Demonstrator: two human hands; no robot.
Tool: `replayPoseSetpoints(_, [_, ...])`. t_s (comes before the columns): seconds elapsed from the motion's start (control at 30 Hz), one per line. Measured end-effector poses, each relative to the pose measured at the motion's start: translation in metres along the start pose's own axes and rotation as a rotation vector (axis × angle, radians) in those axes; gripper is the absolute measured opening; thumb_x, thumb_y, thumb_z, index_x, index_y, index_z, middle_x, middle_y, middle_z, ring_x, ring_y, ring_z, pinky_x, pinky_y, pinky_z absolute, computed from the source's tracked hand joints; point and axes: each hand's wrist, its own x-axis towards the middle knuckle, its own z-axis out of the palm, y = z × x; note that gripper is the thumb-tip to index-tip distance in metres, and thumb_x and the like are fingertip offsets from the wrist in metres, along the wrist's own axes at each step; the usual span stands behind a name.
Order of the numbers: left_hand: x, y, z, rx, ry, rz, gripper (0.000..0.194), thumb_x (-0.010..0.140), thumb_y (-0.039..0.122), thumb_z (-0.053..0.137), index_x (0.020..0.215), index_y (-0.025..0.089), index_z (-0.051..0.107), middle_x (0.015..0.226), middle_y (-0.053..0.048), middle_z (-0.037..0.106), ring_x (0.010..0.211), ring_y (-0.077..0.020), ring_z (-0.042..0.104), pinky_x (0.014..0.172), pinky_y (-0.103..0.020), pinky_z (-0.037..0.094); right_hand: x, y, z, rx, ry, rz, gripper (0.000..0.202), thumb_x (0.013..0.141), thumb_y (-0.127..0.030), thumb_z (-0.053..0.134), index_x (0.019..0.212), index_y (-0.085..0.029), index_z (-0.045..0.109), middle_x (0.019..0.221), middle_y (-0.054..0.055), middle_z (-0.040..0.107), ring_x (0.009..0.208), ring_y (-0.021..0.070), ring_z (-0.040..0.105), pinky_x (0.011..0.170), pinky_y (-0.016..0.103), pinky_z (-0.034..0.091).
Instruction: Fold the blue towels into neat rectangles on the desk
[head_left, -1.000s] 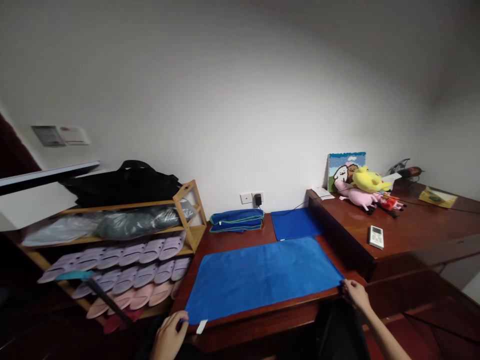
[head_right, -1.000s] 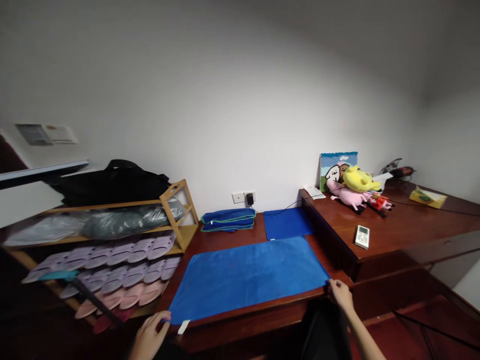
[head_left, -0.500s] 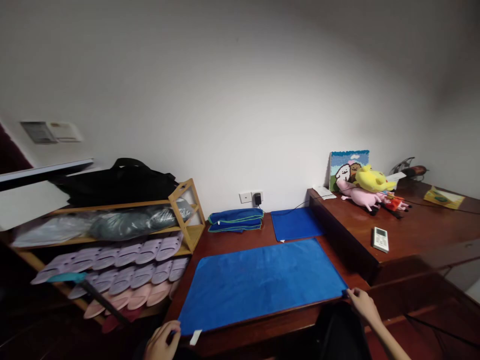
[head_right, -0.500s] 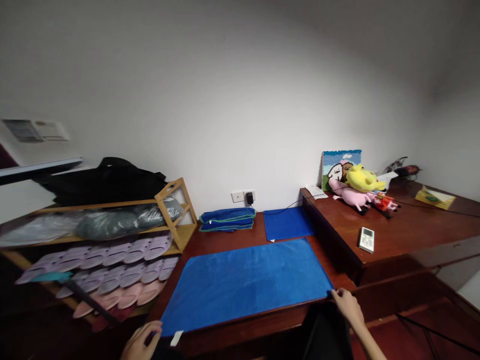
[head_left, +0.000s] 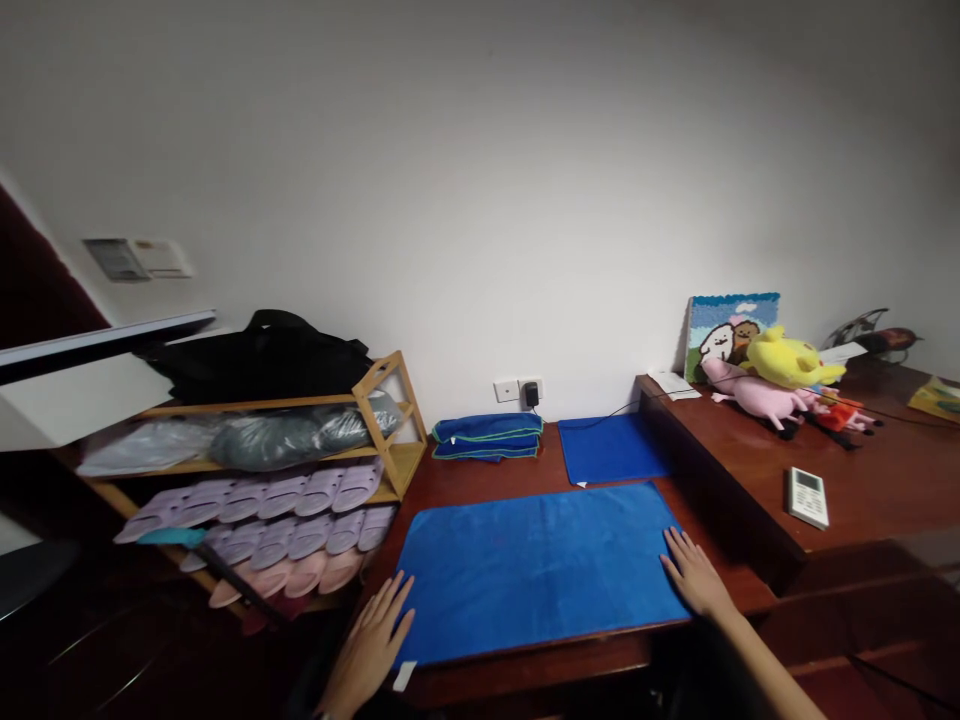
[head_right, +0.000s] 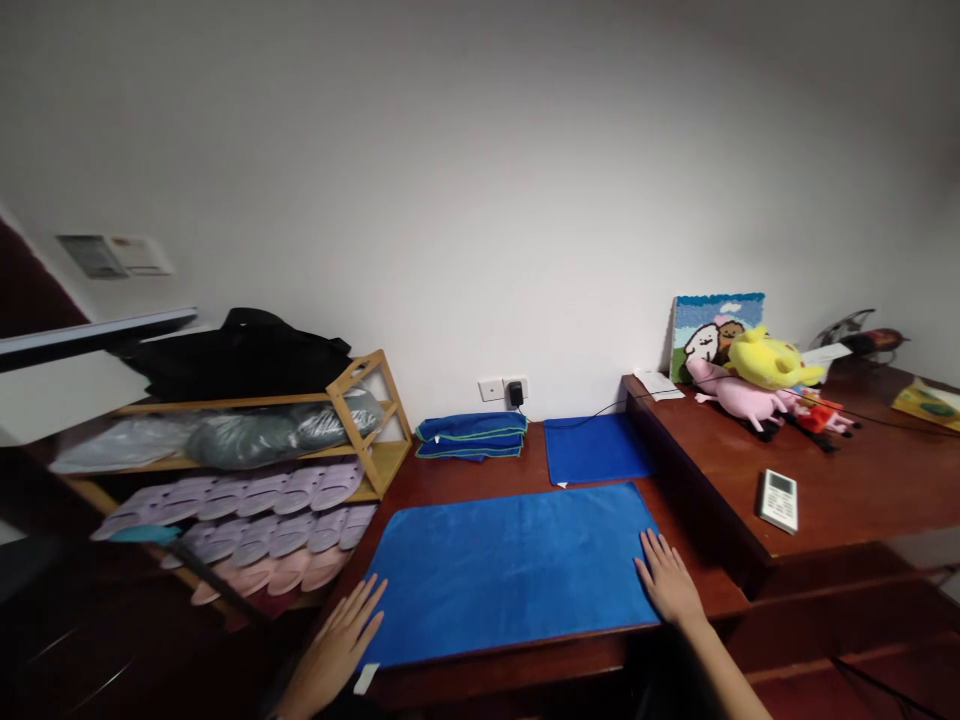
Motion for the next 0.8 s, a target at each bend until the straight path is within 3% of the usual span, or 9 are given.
replayPoseSetpoints(0.17, [-0.012, -0.004, 0.008, 0.061, -0.174, 0.014, 0.059, 0.105, 0.047, 0.033, 0.161, 0.029, 0.036, 0.167, -0.003, 0.037, 0.153, -0.0246, 0.037, 0.125, -0.051, 0.033, -0.013, 0.018, 0.028, -0.125, -0.015, 0.036, 0.075, 0.098, -0.057, 0.026, 0.162, -0.019, 0.037, 0.169, 0.004, 0.031, 0.158, 0.0257, 0.024, 0.129, 0.048, 0.022])
replayPoseSetpoints(0.27, [-0.009, -0.012, 0.007, 0.081, -0.149, 0.040, 0.057, 0.104, 0.049, 0.036, 0.159, 0.035, 0.040, 0.165, -0.001, 0.043, 0.151, -0.0243, 0.042, 0.124, -0.050, 0.035, -0.012, 0.019, 0.022, -0.170, 0.048, 0.059, 0.072, 0.098, -0.060, 0.025, 0.158, -0.025, 0.044, 0.165, 0.004, 0.042, 0.154, 0.0272, 0.035, 0.128, 0.054, 0.021])
replayPoseSetpoints(0.33, [0.006, -0.015, 0.006, 0.096, -0.092, 0.043, 0.056, 0.104, 0.050, 0.036, 0.156, 0.033, 0.047, 0.160, -0.002, 0.050, 0.147, -0.0236, 0.048, 0.123, -0.047, 0.038, -0.002, 0.005, 0.012, -0.168, 0.099, 0.040, 0.071, 0.099, -0.059, 0.023, 0.155, -0.024, 0.049, 0.160, 0.007, 0.049, 0.149, 0.0278, 0.042, 0.128, 0.053, 0.022])
replayPoseSetpoints(0.4, [0.033, -0.013, 0.007, 0.101, -0.034, 0.028, 0.057, 0.104, 0.051, 0.033, 0.152, 0.027, 0.052, 0.156, -0.005, 0.056, 0.144, -0.0231, 0.052, 0.122, -0.044, 0.040, 0.016, -0.025, 0.002, -0.136, 0.116, -0.021, 0.070, 0.101, -0.055, 0.022, 0.154, -0.019, 0.051, 0.158, 0.009, 0.051, 0.149, 0.0276, 0.043, 0.128, 0.051, 0.022])
replayPoseSetpoints(0.5, [0.084, 0.000, 0.014, 0.104, -0.021, 0.010, 0.058, 0.104, 0.048, 0.032, 0.149, 0.022, 0.057, 0.157, -0.007, 0.055, 0.144, -0.0245, 0.051, 0.123, -0.044, 0.039, 0.049, -0.101, -0.006, -0.056, 0.079, -0.150, 0.065, 0.104, -0.047, 0.024, 0.156, -0.016, 0.048, 0.162, 0.009, 0.045, 0.154, 0.0267, 0.035, 0.129, 0.049, 0.021])
replayPoseSetpoints(0.6, [0.129, 0.015, 0.028, 0.133, -0.072, -0.022, 0.058, 0.103, 0.047, 0.035, 0.152, 0.022, 0.053, 0.162, -0.008, 0.048, 0.151, -0.0267, 0.042, 0.126, -0.047, 0.032, 0.076, -0.187, 0.003, 0.027, 0.007, -0.279, 0.063, 0.105, -0.046, 0.026, 0.161, -0.020, 0.038, 0.168, 0.005, 0.034, 0.157, 0.0236, 0.026, 0.130, 0.046, 0.020])
replayPoseSetpoints(0.67, [0.146, 0.017, 0.038, 0.157, -0.109, -0.067, 0.060, 0.103, 0.050, 0.036, 0.155, 0.024, 0.049, 0.164, -0.008, 0.044, 0.154, -0.0276, 0.037, 0.127, -0.049, 0.028, 0.088, -0.233, 0.017, 0.057, -0.058, -0.343, 0.063, 0.105, -0.047, 0.028, 0.164, -0.022, 0.031, 0.170, 0.003, 0.027, 0.159, 0.0229, 0.020, 0.130, 0.046, 0.017])
replayPoseSetpoints(0.73, [0.151, 0.013, 0.049, 0.165, -0.134, -0.111, 0.062, 0.102, 0.054, 0.037, 0.158, 0.027, 0.044, 0.166, -0.008, 0.039, 0.155, -0.0280, 0.034, 0.127, -0.051, 0.026, 0.095, -0.261, 0.034, 0.071, -0.119, -0.351, 0.064, 0.106, -0.050, 0.025, 0.165, -0.024, 0.027, 0.171, 0.003, 0.023, 0.160, 0.0237, 0.016, 0.130, 0.048, 0.015])
replayPoseSetpoints(0.8, [0.149, 0.004, 0.058, 0.157, -0.142, -0.126, 0.064, 0.102, 0.057, 0.038, 0.160, 0.028, 0.040, 0.168, -0.008, 0.035, 0.156, -0.0281, 0.031, 0.127, -0.051, 0.025, 0.098, -0.269, 0.047, 0.075, -0.149, -0.325, 0.065, 0.107, -0.052, 0.021, 0.165, -0.024, 0.025, 0.172, 0.003, 0.020, 0.160, 0.0244, 0.014, 0.130, 0.049, 0.011])
